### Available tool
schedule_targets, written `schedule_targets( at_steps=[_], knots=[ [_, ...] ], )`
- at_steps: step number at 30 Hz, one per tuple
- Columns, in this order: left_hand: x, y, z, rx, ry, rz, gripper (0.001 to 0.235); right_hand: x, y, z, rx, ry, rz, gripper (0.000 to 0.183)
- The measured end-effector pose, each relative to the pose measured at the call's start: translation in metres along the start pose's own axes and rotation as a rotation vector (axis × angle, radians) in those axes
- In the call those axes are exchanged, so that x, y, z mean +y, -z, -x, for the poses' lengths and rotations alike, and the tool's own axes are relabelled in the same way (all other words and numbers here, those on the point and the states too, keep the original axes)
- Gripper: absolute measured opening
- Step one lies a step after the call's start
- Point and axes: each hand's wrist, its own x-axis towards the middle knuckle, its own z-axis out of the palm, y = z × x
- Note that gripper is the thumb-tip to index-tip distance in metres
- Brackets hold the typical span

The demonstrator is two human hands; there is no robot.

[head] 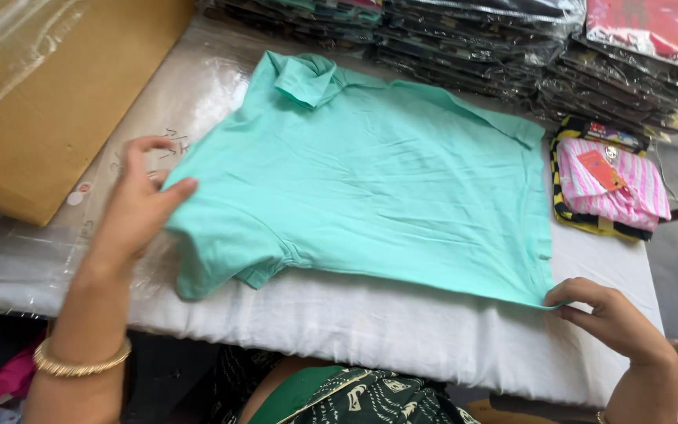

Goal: The person folds a pink and white striped top, a yellow and black striped top, and a light blue t-shirt on a white table. Each garment is smoothed, folded into a compact rectangle, and placed on a growing stack.

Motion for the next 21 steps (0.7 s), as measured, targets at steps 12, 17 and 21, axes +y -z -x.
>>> schedule_targets(
  at_steps=[12,17,21],
  knots=[
    [-0.011,0.021,-0.053,-0.274,0.144,0.124,0.02,0.023,0.033,-0.068,0.196,0.05,-0.034,0.028],
    [-0.031,0.002,-0.095,-0.204,0.359,0.021,0.028,0.024,0.02,-0.114,0.116,-0.137,-0.26,0.029],
    [0.004,-0.017,-0.068,-0.245,0.258,-0.57,0.041,0.016,0.019,-0.101,0.148,-0.146,-0.247,0.029]
  ],
)
